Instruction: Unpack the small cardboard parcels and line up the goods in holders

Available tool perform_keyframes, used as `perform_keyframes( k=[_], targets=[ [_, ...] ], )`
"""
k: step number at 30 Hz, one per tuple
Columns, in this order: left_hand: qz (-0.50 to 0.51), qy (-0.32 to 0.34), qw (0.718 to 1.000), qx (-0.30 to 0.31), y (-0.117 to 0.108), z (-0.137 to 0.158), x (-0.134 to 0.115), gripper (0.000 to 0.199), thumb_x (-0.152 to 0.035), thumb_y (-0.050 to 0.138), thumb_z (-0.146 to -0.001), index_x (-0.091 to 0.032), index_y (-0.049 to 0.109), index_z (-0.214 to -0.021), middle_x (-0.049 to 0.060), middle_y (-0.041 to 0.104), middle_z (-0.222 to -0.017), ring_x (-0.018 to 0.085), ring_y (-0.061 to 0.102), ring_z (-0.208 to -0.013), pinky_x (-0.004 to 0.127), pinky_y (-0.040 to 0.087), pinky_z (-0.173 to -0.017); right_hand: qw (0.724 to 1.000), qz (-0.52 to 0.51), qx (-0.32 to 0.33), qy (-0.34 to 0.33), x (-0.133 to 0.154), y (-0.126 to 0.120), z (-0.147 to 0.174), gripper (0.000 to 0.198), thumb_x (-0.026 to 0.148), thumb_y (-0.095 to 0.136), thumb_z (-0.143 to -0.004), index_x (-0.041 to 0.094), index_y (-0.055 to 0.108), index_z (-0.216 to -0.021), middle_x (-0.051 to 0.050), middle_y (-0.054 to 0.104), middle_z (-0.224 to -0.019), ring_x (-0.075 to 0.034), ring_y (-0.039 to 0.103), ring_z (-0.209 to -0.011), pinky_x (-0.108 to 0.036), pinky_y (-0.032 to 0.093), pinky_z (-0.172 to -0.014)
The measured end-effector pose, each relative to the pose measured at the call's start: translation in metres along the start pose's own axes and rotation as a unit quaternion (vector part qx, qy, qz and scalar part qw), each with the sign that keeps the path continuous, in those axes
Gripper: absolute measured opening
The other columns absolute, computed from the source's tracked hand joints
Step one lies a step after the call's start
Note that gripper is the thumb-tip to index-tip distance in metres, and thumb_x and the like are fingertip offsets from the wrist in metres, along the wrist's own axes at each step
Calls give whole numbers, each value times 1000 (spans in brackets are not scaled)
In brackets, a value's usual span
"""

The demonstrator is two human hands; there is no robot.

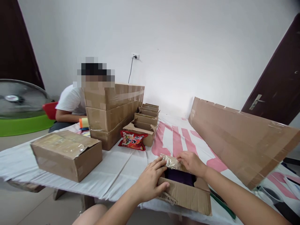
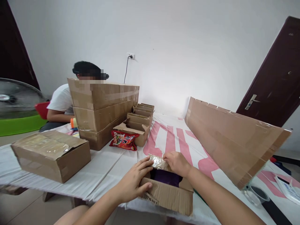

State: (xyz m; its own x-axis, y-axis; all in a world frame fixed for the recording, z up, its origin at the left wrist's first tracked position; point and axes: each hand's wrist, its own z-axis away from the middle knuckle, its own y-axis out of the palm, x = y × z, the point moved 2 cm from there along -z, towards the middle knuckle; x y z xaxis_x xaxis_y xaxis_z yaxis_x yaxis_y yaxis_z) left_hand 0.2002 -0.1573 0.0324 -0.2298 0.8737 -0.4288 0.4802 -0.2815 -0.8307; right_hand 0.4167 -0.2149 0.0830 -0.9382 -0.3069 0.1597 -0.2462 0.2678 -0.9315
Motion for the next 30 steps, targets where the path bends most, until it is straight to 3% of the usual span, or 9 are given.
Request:
perform_keyframes(
  k=[4, 7, 11, 14, 19, 25, 30],
  targets=[
    [1, 5, 1000, -8, 0, 0, 0, 56, -48, 62, -83, -17, 59, -129, 12, 50, -145, 33, 32, -142, 52, 32, -115, 999, 0, -17, 46, 3, -1, -4, 17, 17, 42, -93, 21, 59, -89, -2, 68, -82, -17, 63, -77, -28, 47, -71],
    [1, 7, 1000, -10, -1, 0, -1, 55, -47, 62, -83, -18, 59, -128, 12, 50, -145, 34, 32, -142, 52, 33, -115, 998, -1, -18, 58, 11, -1, 1, 8, 25, 52, -90, 21, 58, -95, -4, 68, -89, -19, 63, -83, -30, 48, -74],
    [1, 8, 1000, -6, -3, 0, -3, 56, -47, 62, -83, -16, 58, -129, 13, 49, -145, 34, 31, -142, 52, 32, -115, 996, 49, -16, 68, 23, 1, 14, 24, 28, 67, -81, 21, 59, -103, -7, 64, -102, -24, 59, -98, -36, 47, -85],
    [0, 2, 1000, -5, -4, -1, -4, 57, -47, 61, -84, -15, 57, -131, 13, 49, -146, 34, 31, -142, 53, 32, -114, 989, 106, -9, 98, 26, 3, 20, 8, 20, 54, -89, 21, 59, -95, -5, 62, -97, -20, 60, -88, -32, 47, -79],
    [-3, -2, 1000, 1, -2, -1, -3, 58, -47, 60, -84, -15, 56, -132, 12, 46, -148, 33, 31, -142, 53, 32, -115, 984, 146, -3, 104, 23, 7, 19, 18, 15, 40, -93, 20, 56, -90, -7, 62, -91, -21, 59, -83, -32, 44, -74],
    [-4, -2, 1000, 0, -1, -2, -2, 60, -48, 59, -85, -15, 53, -135, 12, 44, -149, 32, 31, -142, 52, 31, -115, 984, 135, 5, 112, 20, 8, 13, 22, 13, 34, -94, 18, 55, -89, -11, 64, -89, -23, 60, -81, -34, 43, -72],
    [-7, -7, 1000, 2, -3, -2, -4, 59, -48, 60, -84, -15, 55, -133, 12, 48, -147, 33, 33, -141, 53, 32, -114, 993, 65, 13, 101, 20, -1, 16, 17, 10, 44, -90, 21, 56, -96, -7, 67, -93, -21, 63, -86, -31, 45, -74]
  ],
)
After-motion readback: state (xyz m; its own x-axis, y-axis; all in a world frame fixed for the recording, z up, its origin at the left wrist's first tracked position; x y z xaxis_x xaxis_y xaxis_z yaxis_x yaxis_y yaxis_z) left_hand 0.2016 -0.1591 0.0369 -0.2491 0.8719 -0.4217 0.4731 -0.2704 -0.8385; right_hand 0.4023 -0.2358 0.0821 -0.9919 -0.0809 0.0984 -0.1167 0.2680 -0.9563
